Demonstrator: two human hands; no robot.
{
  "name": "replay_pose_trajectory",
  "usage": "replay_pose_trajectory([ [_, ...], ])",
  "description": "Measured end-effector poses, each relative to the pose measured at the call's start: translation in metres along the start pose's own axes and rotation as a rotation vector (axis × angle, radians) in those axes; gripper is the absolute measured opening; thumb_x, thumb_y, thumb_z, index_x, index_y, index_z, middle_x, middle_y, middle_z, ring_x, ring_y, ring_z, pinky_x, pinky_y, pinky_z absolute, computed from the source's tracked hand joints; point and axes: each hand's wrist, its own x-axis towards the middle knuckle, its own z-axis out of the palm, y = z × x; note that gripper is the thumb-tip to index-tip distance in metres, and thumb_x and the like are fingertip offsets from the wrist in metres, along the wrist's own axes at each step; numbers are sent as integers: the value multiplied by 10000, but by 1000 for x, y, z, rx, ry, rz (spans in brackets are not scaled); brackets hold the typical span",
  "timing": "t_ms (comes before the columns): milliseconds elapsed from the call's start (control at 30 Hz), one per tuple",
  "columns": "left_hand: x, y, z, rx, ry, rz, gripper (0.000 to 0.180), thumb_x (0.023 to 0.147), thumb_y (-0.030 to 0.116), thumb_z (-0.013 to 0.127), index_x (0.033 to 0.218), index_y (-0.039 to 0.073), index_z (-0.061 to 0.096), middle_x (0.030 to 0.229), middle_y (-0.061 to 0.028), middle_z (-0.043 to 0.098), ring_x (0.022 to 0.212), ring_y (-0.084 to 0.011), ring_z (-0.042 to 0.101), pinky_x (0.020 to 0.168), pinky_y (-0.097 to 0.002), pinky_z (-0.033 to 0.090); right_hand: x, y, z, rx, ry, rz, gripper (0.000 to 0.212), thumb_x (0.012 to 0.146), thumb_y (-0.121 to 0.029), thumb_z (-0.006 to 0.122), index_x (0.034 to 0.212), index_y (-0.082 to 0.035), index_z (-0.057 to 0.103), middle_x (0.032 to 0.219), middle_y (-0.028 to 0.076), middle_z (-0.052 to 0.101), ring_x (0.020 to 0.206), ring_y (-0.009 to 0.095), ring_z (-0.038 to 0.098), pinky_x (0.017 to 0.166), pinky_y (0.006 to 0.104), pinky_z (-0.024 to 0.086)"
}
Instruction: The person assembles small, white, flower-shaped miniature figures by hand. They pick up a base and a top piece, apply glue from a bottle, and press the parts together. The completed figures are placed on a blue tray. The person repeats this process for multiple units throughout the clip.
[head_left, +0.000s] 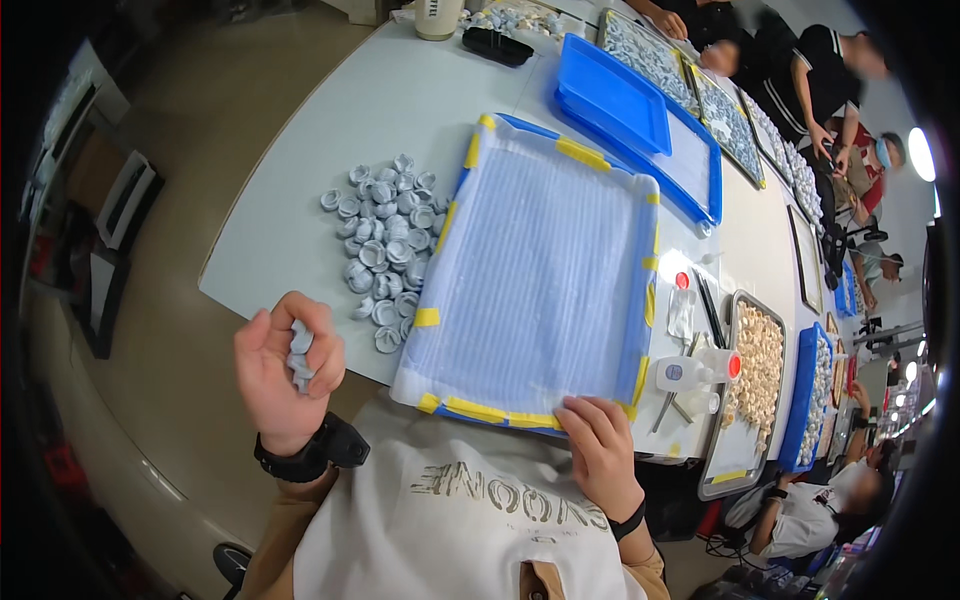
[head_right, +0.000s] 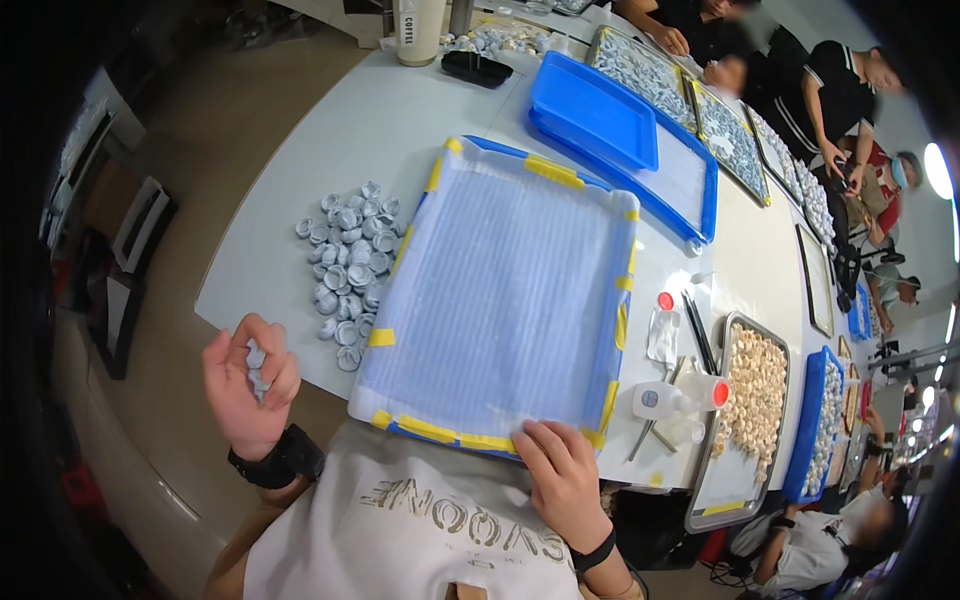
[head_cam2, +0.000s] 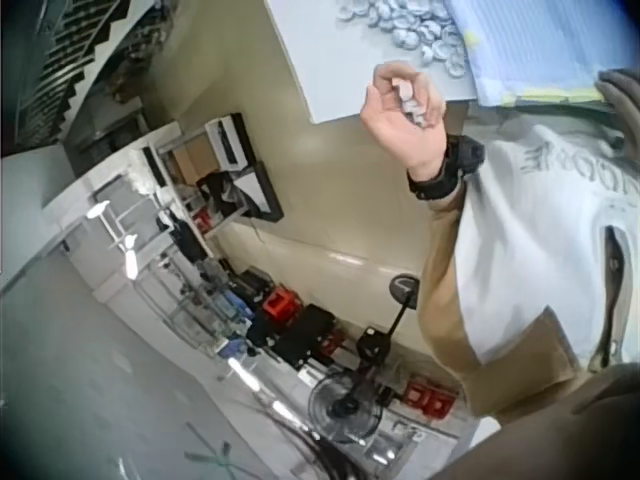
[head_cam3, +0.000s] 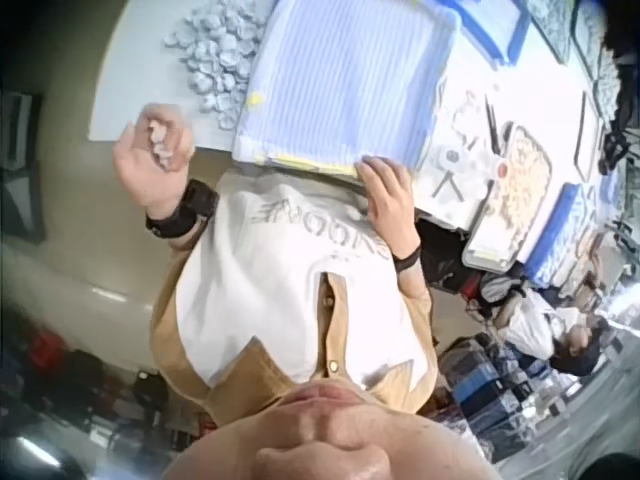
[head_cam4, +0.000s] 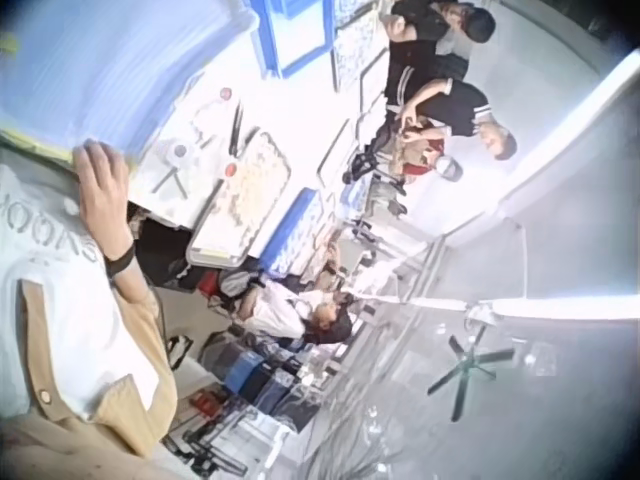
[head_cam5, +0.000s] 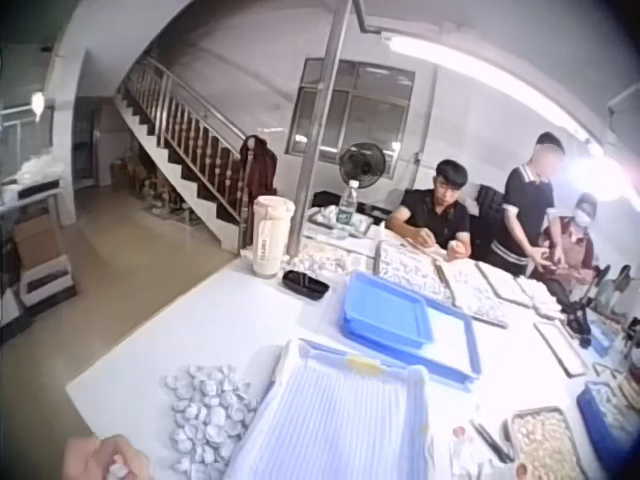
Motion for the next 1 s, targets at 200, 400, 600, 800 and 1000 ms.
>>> replay_pose_trajectory([
  [200, 15, -12, 8, -298, 67, -96, 335, 907, 144, 375, 1215, 32, 443, 817, -65, 433, 574, -138, 388, 463, -240, 304, 1, 4, -1, -12, 83, 141, 396, 644, 47, 581, 1030, -36, 607, 1056, 106, 580, 972, 301, 530, 826, 407, 424],
  [400, 50, -18, 49, -694, 302, -376, 449, 954, 120, 307, 1401, 94, 272, 1002, -65, 396, 730, -156, 373, 561, -265, 359, 3, 14, -11, -30, 230, 225, 372, 663, 36, 604, 1022, -58, 634, 1066, 117, 584, 1061, 342, 505, 879, 417, 423],
  [600, 37, -34, 13, -334, -166, -505, 429, 961, 143, 332, 1382, 85, 276, 875, -68, 374, 537, -131, 331, 397, -241, 282, -82, 34, -87, -103, 760, 587, 185, 748, 15, 597, 922, -20, 646, 884, 101, 648, 702, 210, 613, 659, 305, 477],
  [800, 42, -91, 84, 90, -448, -741, 388, 917, 240, 459, 1191, -34, 474, 791, -78, 524, 526, -89, 400, 413, -207, 310, -126, 137, -116, -225, 368, 891, 233, 811, -90, 595, 1040, -55, 608, 891, 146, 623, 744, 229, 606, 648, 325, 479],
  [1000, 55, -102, 97, 309, -490, -1077, 344, 912, 194, 436, 1107, -72, 534, 829, -80, 549, 553, -69, 388, 489, -189, 321, -128, 155, -116, -156, 373, 972, 172, 763, -43, 611, 933, -24, 615, 693, 142, 622, 633, 269, 618, 599, 336, 483],
])
